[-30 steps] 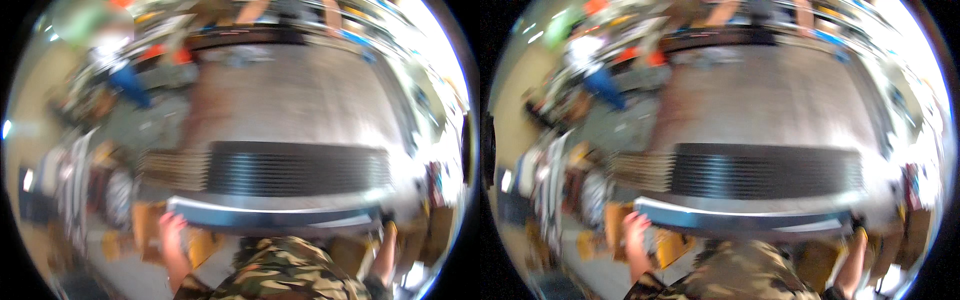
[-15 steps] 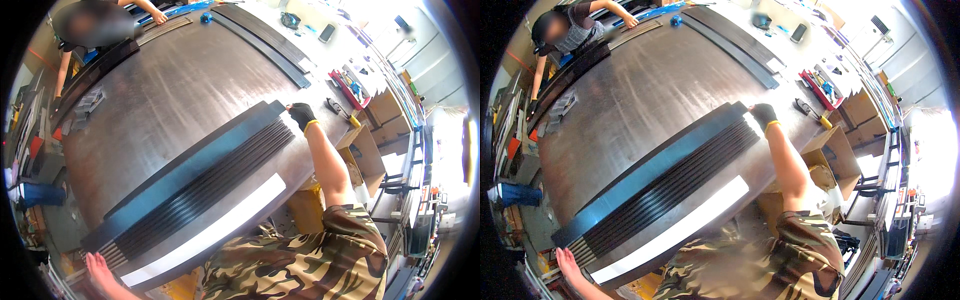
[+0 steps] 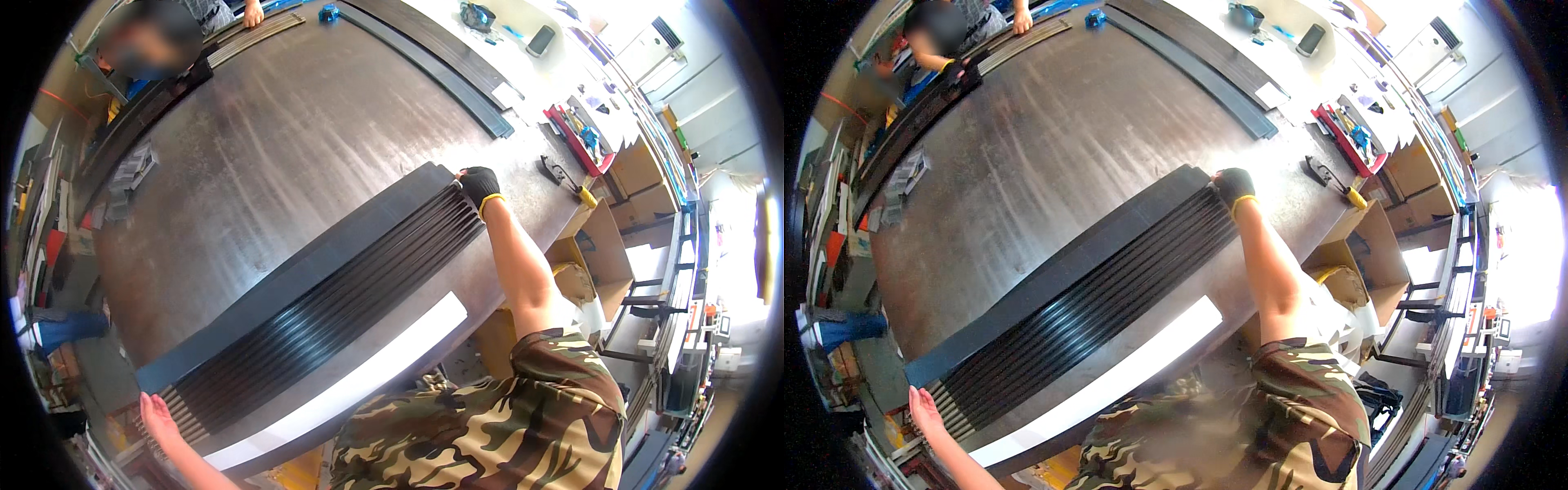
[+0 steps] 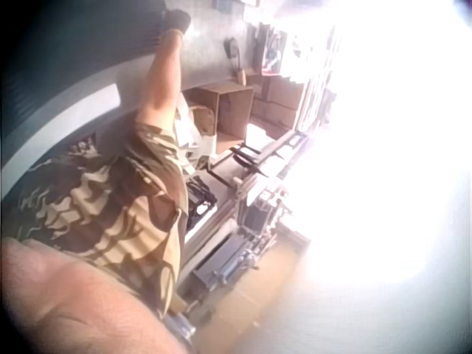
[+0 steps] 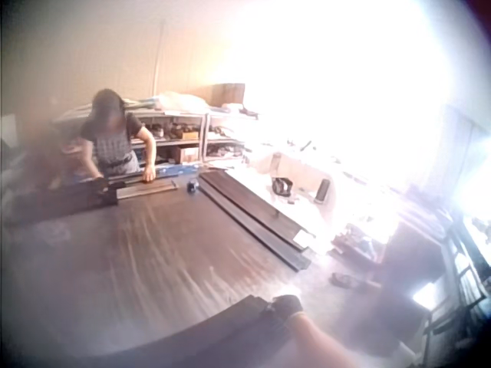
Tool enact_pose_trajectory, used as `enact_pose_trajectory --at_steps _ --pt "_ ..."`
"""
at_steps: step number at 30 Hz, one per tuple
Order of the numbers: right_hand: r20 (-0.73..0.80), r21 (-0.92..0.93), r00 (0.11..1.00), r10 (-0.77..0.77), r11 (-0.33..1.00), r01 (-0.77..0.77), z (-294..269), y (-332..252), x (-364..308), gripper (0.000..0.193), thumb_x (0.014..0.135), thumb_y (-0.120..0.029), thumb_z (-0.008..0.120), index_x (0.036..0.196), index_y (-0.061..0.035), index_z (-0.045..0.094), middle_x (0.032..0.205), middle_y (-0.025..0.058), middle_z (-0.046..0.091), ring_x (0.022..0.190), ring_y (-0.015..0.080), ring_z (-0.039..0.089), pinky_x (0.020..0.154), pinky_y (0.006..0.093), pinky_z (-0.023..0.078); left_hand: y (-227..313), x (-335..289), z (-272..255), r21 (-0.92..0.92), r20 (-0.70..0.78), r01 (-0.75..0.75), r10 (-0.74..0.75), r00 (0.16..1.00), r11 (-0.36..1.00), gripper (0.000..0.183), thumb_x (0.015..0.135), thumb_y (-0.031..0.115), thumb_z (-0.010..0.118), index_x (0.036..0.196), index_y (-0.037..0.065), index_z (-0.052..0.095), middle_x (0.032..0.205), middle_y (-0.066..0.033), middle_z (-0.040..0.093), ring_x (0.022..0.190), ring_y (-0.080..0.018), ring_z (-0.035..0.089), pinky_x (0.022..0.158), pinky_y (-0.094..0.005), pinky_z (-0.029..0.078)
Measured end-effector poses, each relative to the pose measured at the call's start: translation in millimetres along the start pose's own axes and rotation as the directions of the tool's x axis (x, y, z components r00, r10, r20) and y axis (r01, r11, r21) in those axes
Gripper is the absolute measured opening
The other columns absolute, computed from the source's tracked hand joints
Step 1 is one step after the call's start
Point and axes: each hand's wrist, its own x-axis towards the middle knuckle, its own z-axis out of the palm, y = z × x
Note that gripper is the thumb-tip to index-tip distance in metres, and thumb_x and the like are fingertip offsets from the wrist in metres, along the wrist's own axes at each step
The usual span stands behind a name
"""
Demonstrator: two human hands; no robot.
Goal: The person applies a liquid with a brush onto several dark metal strips on a table, then peels the backing off long white adhesive strips and applies them to the metal strips one by one.
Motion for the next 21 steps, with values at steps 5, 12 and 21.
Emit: enact_pose_trajectory --at_steps 5,12,21 --pt "0.041 -0.025 0.987 0.157 0.987 -0.156 5 -12 7 0.027 0.076 -0.030 0.072 0.086 -0.0055 0.074 0.080 0.0131 0.071 0.073 0.0243 0.068 0.070 0.0330 0.051 4 8 2 -0.027 0.006 -0.003 0.003 1.000 1.000 0.044 0.087 0.020 0.075 0.122 0.001 0.057 0.099 -0.0028 0.063 0.089 -0.0107 0.061 0.082 -0.0230 0.052" --pt "0.035 -0.002 0.976 0.213 0.977 -0.213 2 -14 0 0.028 0.075 -0.032 0.072 0.086 -0.0061 0.074 0.078 0.0127 0.071 0.073 0.0225 0.069 0.070 0.0333 0.052 2 17 4 -0.036 0.040 0.007 -0.006 0.999 0.999 0.042 0.087 0.018 0.075 0.121 0.001 0.058 0.098 -0.0031 0.063 0.089 -0.0110 0.061 0.081 -0.0238 0.053" --pt "0.018 -0.203 0.996 -0.086 0.975 0.088 14 -45 14 0.030 0.082 -0.036 0.064 0.080 -0.0074 0.072 0.075 0.0170 0.069 0.070 0.0263 0.067 0.067 0.0381 0.053 -12 16 -41 -0.055 0.050 -0.002 0.004 0.999 0.998 0.026 0.092 0.015 0.067 0.114 0.002 0.062 0.096 -0.0066 0.066 0.086 -0.0138 0.063 0.078 -0.0272 0.055"
